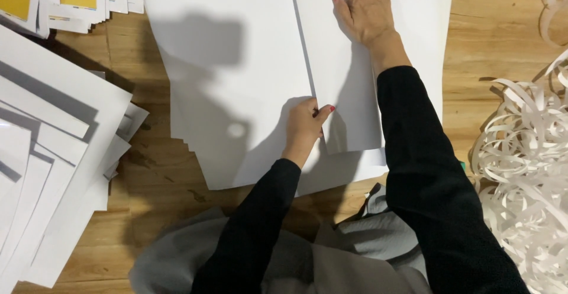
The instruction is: The person folds large white sheets of paper in half lengthwise and uses a green tool to press and smooth the crease. They repeat this process for multiple sheets, stacking the finished folded papers on the floor.
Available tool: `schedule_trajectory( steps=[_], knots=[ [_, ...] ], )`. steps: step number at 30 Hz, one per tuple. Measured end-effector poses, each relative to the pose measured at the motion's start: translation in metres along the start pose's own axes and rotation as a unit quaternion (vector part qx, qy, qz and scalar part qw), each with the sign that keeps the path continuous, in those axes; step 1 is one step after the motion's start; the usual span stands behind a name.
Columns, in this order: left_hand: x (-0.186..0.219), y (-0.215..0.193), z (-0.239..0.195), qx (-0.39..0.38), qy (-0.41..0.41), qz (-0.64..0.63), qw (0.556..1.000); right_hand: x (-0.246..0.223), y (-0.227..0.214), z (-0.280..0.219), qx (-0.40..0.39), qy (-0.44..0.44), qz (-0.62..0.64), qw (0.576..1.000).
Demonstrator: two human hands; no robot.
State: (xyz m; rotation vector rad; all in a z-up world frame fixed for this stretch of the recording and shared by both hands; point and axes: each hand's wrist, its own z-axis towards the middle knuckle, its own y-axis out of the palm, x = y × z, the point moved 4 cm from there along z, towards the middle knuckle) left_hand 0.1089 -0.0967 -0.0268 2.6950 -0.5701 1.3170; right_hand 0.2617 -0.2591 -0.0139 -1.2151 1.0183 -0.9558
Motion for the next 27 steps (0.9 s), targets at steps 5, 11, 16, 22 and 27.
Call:
schedule_trajectory(
  steps=[5,11,16,22,27],
  knots=[
    [-0.010,0.012,0.009,0.056,0.044,0.187,0.980,-0.005,-0.003,0.001,-0.047,0.017,0.000,0.999],
    [0.059,0.015,-0.019,0.139,0.221,0.663,0.701,-0.007,-0.005,-0.005,0.044,-0.029,-0.025,0.998],
    [0.012,0.030,0.034,0.138,0.299,0.634,0.700,-0.005,-0.013,-0.047,-0.076,-0.057,0.020,0.995],
    [0.013,0.025,0.036,0.116,0.317,0.605,0.721,-0.012,-0.035,-0.139,-0.088,-0.161,0.065,0.981],
    [0.040,0.019,0.019,-0.002,0.225,0.590,0.775,-0.006,-0.035,-0.184,-0.161,-0.117,0.014,0.980]
  ],
)
